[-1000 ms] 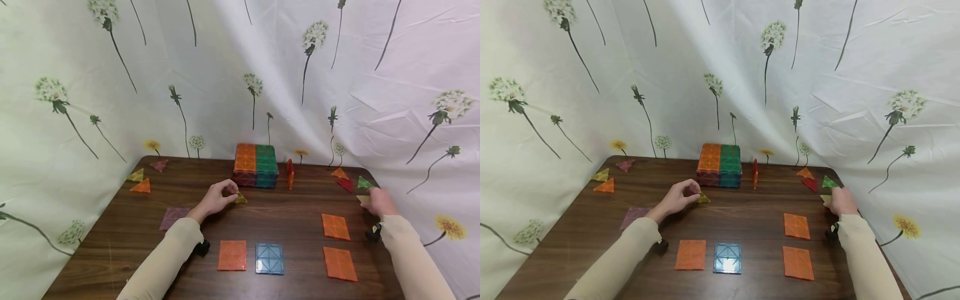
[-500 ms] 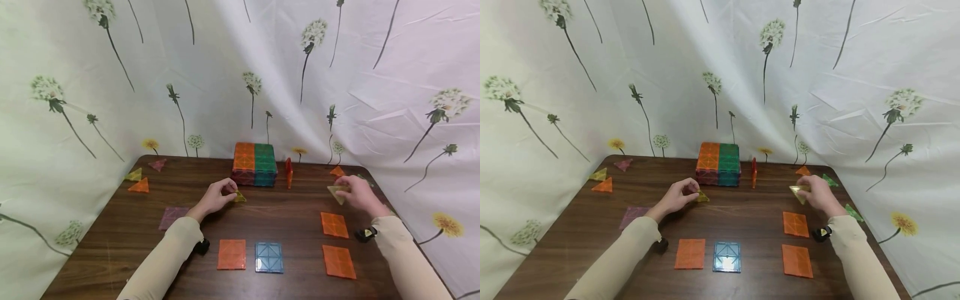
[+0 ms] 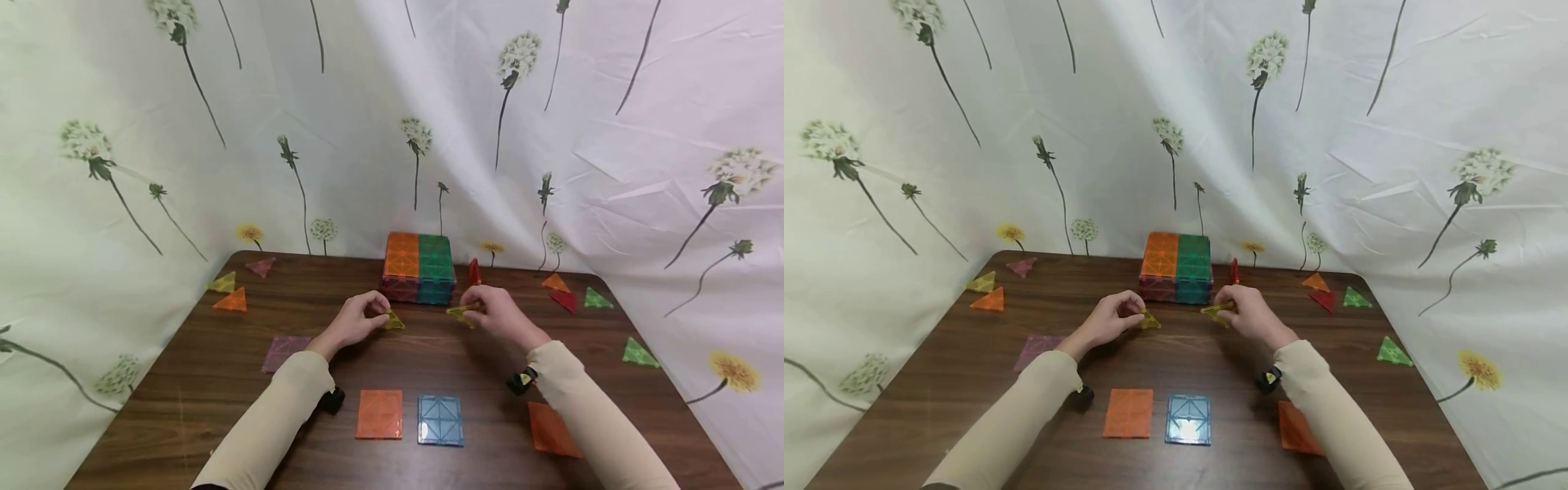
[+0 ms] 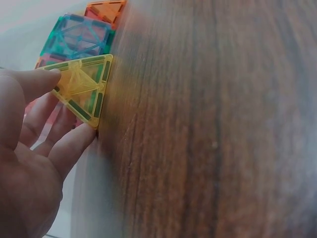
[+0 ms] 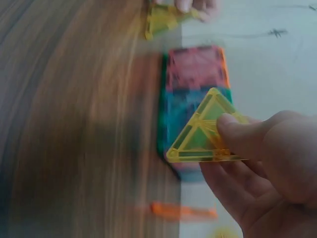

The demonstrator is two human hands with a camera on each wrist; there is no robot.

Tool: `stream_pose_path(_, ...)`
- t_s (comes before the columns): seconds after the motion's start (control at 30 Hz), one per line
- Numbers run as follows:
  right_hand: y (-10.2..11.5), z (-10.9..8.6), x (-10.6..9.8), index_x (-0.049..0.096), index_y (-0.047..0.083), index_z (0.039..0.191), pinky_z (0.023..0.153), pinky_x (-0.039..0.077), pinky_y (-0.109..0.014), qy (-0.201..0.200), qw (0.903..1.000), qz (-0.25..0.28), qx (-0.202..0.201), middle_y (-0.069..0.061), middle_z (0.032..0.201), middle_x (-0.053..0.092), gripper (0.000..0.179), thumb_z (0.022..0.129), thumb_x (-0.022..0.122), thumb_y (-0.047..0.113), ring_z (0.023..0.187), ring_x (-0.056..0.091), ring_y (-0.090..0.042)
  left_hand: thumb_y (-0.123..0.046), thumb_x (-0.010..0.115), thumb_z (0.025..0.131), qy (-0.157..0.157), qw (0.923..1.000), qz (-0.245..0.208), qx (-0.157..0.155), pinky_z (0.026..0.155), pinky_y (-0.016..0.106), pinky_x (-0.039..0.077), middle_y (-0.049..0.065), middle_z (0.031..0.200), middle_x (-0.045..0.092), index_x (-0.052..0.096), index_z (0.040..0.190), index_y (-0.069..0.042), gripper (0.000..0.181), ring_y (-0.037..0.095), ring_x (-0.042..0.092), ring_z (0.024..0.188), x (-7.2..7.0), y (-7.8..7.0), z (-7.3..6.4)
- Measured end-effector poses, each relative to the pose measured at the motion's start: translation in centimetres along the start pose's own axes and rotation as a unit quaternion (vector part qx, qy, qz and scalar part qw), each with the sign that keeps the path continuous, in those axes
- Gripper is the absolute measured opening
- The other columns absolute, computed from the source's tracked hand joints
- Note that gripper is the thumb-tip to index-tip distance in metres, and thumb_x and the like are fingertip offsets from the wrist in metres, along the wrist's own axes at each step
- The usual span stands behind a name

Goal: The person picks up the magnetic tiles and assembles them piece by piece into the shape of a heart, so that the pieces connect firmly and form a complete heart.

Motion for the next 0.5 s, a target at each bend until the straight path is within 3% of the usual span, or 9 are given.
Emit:
stream_pose_path(0.27, 3.4, 2.8, 3.8, 0.068, 0.016, 0.100, 0.087, 0.058, -0.042, 0.001, 0.9992, 0.015, -0.038, 0.001, 0.102, 0.071, 0.013, 0.096, 0.079, 0.011, 0.099, 0.069, -0.018, -0.010, 0.074, 0.098, -0.004, 0.9999, -0.007, 0.009, 0.089, 0.041, 0.052, 0.002, 0.099, 0.071, 0.069, 0.106, -0.013, 0.010, 0.018, 0.066, 0.097, 0.0, 0.0, 0.1)
stream_pose_path(0.5, 5.0, 4.7, 6.2, 0.067, 0.015, 0.102, 0.090, 0.057, -0.043, 0.015, 0.9989, 0.024, -0.037, -0.001, 0.104, 0.071, 0.012, 0.097, 0.077, 0.014, 0.101, 0.068, -0.020, -0.008, 0.075, 0.098, -0.008, 0.9999, -0.010, -0.001, 0.095, 0.047, 0.052, 0.002, 0.098, 0.071, 0.069, 0.105, -0.013, 0.011, 0.019, 0.065, 0.097, -0.1, 0.0, -0.1)
Point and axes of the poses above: each hand's wrist, its own z-axis towards the middle knuckle, its own x-axis out of the palm, y = z × x, the point moved 10 cm from there along z, towards the middle knuckle
